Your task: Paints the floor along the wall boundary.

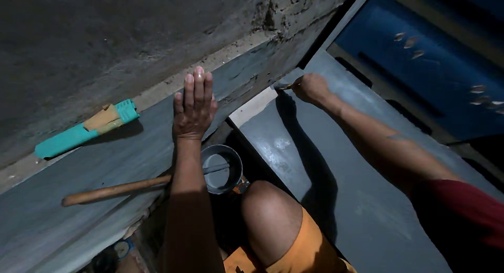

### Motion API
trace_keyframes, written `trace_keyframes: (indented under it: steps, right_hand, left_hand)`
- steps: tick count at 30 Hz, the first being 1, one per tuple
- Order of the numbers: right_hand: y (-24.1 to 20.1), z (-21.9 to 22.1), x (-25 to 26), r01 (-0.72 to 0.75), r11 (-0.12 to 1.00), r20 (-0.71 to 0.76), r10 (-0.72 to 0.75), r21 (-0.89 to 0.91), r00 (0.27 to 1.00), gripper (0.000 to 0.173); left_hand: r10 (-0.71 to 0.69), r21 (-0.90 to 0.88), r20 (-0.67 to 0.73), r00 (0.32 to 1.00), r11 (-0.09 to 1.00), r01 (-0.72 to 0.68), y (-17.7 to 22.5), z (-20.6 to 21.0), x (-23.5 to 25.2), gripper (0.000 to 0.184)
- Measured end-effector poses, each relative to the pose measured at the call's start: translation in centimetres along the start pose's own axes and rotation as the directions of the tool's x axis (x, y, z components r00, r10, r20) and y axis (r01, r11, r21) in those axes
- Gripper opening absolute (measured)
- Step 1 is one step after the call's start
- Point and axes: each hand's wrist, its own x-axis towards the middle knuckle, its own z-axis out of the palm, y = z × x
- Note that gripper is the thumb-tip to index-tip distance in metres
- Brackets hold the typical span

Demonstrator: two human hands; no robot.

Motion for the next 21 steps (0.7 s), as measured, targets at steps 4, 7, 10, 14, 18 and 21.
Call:
trace_keyframes:
  steps: [4,7,10,14,18,21]
  right_hand:
    - [0.6,-0.6,-0.2,0.044,0.999,0.108,-0.041,-0.021,0.993,0.025]
    - [0.7,-2.7,-0.4,0.018,0.998,0.136,-0.010,-0.062,0.991,0.023]
    - [0.7,-2.8,0.0,0.045,0.999,0.052,-0.044,-0.015,0.998,0.026]
    - [1.1,-1.0,0.4,0.066,0.996,0.120,-0.058,-0.058,0.991,0.025]
    - [0.6,-3.5,0.3,0.073,0.989,0.150,-0.054,-0.125,0.987,0.021]
    - [0.0,-3.5,0.1,0.055,0.998,0.039,-0.053,-0.031,0.998,0.023]
  left_hand:
    - [0.010,0.005,-0.003,1.000,1.000,-0.010,0.0,-0.1,0.0,0.068]
    - [0.011,0.007,-0.010,1.000,1.000,-0.011,0.0,0.1,0.0,0.067]
    - [0.003,0.012,0.002,1.000,1.000,-0.003,0.0,-0.1,0.0,0.067]
    - [0.005,0.009,-0.008,1.000,1.000,-0.005,0.0,0.0,0.0,0.068]
    - [0.009,0.006,0.006,1.000,1.000,-0.009,-0.1,0.0,-0.1,0.068]
    - [0.015,-0.004,0.004,1.000,1.000,-0.015,-0.1,0.1,-0.1,0.070]
